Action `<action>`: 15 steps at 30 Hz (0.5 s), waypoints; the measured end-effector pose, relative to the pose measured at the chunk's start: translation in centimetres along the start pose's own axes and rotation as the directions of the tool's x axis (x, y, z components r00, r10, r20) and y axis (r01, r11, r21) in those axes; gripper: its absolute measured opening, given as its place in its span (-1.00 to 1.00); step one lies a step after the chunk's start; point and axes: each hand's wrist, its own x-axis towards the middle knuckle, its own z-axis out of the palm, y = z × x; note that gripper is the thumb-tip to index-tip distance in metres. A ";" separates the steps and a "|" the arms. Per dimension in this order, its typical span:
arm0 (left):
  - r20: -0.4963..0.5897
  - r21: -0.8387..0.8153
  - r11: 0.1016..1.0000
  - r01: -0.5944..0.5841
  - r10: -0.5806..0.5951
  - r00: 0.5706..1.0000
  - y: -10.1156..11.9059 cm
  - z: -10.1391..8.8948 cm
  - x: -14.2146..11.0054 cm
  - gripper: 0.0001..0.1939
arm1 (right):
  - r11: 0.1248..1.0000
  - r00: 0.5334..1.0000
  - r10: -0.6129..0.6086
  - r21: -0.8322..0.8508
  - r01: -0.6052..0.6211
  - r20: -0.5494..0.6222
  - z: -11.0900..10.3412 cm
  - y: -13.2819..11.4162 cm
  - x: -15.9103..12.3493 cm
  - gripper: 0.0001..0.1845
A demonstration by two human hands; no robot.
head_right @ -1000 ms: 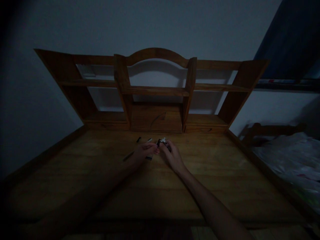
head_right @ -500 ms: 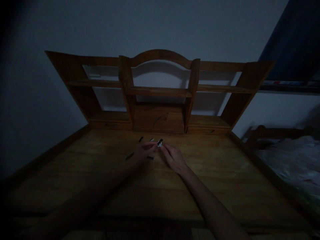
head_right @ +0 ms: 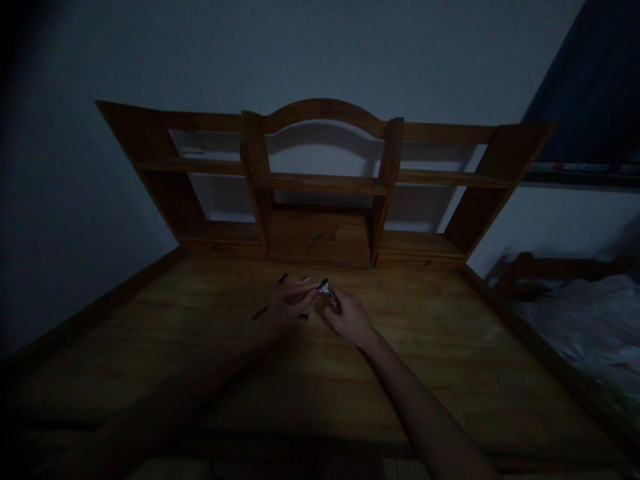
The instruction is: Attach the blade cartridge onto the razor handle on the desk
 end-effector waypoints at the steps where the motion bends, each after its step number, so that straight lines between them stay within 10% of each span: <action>1: 0.010 0.000 1.000 -0.012 0.012 1.000 0.1 -0.1 0.0 -0.74 | 1.000 1.000 -0.001 -0.017 0.001 -0.001 0.1 0.1 0.0 -0.77; 15: -0.014 -0.076 0.986 0.151 -0.153 0.988 0.4 -0.1 -0.2 -0.71 | 0.999 0.999 -0.023 -0.029 0.024 0.031 0.2 -0.2 -0.2 -0.84</action>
